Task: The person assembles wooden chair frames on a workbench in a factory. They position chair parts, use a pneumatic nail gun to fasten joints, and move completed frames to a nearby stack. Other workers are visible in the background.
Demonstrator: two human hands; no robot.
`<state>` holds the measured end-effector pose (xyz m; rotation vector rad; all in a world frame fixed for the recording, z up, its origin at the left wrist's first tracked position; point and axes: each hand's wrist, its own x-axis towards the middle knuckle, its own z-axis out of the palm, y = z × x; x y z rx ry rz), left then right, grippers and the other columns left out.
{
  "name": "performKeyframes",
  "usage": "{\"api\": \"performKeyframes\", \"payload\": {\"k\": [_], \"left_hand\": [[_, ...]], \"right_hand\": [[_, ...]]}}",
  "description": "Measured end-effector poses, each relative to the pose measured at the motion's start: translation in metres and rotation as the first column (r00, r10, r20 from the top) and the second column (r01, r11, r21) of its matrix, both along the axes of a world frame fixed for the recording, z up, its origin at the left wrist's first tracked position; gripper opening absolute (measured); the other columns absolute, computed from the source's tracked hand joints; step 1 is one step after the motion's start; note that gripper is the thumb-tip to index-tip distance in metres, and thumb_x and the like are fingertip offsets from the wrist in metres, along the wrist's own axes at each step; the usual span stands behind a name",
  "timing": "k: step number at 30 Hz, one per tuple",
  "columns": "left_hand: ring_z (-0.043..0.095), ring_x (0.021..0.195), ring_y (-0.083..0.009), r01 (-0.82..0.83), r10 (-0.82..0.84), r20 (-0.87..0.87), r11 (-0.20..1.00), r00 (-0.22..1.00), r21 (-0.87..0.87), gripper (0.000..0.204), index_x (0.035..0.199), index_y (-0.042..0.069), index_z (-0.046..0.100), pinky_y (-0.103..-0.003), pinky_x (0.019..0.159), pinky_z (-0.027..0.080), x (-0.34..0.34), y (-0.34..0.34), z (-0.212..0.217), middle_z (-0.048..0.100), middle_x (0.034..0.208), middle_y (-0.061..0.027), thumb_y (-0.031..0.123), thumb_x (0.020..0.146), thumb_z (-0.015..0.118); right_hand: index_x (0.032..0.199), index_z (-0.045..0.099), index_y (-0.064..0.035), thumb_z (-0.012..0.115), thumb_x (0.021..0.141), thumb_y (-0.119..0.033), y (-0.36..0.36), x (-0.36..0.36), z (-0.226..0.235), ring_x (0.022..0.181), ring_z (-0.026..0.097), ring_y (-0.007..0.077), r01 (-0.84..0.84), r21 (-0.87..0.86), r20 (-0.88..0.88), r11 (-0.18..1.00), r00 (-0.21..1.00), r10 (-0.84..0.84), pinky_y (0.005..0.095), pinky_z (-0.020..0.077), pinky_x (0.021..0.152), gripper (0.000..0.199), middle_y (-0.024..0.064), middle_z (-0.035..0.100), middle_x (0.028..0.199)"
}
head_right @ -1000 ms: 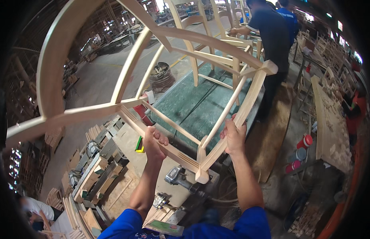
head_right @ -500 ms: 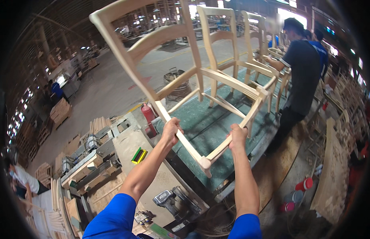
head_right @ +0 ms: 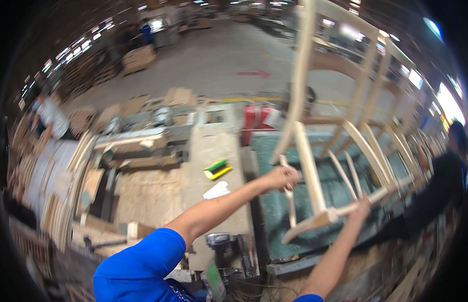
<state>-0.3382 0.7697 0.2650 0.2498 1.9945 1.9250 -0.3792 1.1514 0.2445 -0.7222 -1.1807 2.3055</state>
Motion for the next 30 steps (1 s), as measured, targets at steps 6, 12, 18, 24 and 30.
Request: {"api": "performKeyframes", "payload": {"k": [6,12,18,24,30], "left_hand": [[0.066,0.078,-0.0087,-0.204,0.185,0.124,0.965,0.975,0.164,0.039,0.126,0.011,0.061,-0.027,0.062,0.054,0.257,-0.156,-0.016,0.070,0.094,-0.0005,0.039,0.099,0.068],[0.066,0.077,-0.0080,-0.863,0.833,0.268,0.505,0.485,-0.010,0.037,0.118,0.013,0.067,-0.024,0.060,0.051,0.636,-0.315,-0.028,0.070,0.090,0.0006,0.045,0.100,0.066],[0.060,0.066,-0.0092,-0.900,0.821,0.373,-0.421,-0.432,-0.115,0.035,0.113,0.007,0.065,-0.025,0.054,0.048,0.961,-0.300,-0.086,0.067,0.087,-0.0019,0.038,0.098,0.070],[0.060,0.057,-0.0139,-0.753,0.633,0.451,-0.640,-0.629,-0.152,0.024,0.088,0.007,0.071,-0.031,0.049,0.045,1.169,-0.170,-0.154,0.065,0.069,-0.0026,0.031,0.092,0.071],[0.061,0.053,-0.0198,-0.457,0.228,0.553,-0.831,-0.801,-0.319,0.020,0.075,0.008,0.066,-0.038,0.045,0.046,1.285,-0.058,-0.161,0.064,0.065,-0.0061,0.022,0.088,0.073]], "right_hand": [[0.127,0.056,-0.0033,0.068,0.094,-0.049,-0.107,0.064,0.014,0.095,0.064,0.0286,-0.266,0.676,0.099,0.688,0.957,0.273,0.0482,0.0551,0.083,0.058,0.0154,0.062,0.106],[0.132,0.056,-0.0078,0.062,0.098,-0.044,-0.345,0.271,-0.034,0.094,0.063,0.0257,-0.399,0.901,0.177,0.172,0.700,0.692,0.0454,0.0542,0.080,0.051,0.0140,0.062,0.112],[0.137,0.055,-0.0123,0.057,0.102,-0.040,-0.470,0.425,-0.028,0.093,0.062,0.0229,-0.449,0.883,0.211,0.134,0.637,0.741,0.0426,0.0533,0.077,0.045,0.0126,0.063,0.118],[0.142,0.055,-0.0168,0.051,0.106,-0.036,-0.610,0.510,0.025,0.092,0.062,0.0200,-0.772,0.601,0.056,0.208,0.301,0.952,0.0398,0.0524,0.075,0.041,0.0111,0.064,0.123],[0.120,0.062,-0.0070,0.059,0.103,-0.018,-0.733,0.805,-0.064,0.069,0.056,0.0080,-0.078,0.905,0.305,-0.418,-0.567,0.765,0.0245,0.0478,0.056,0.020,0.0004,0.058,0.086]]}}
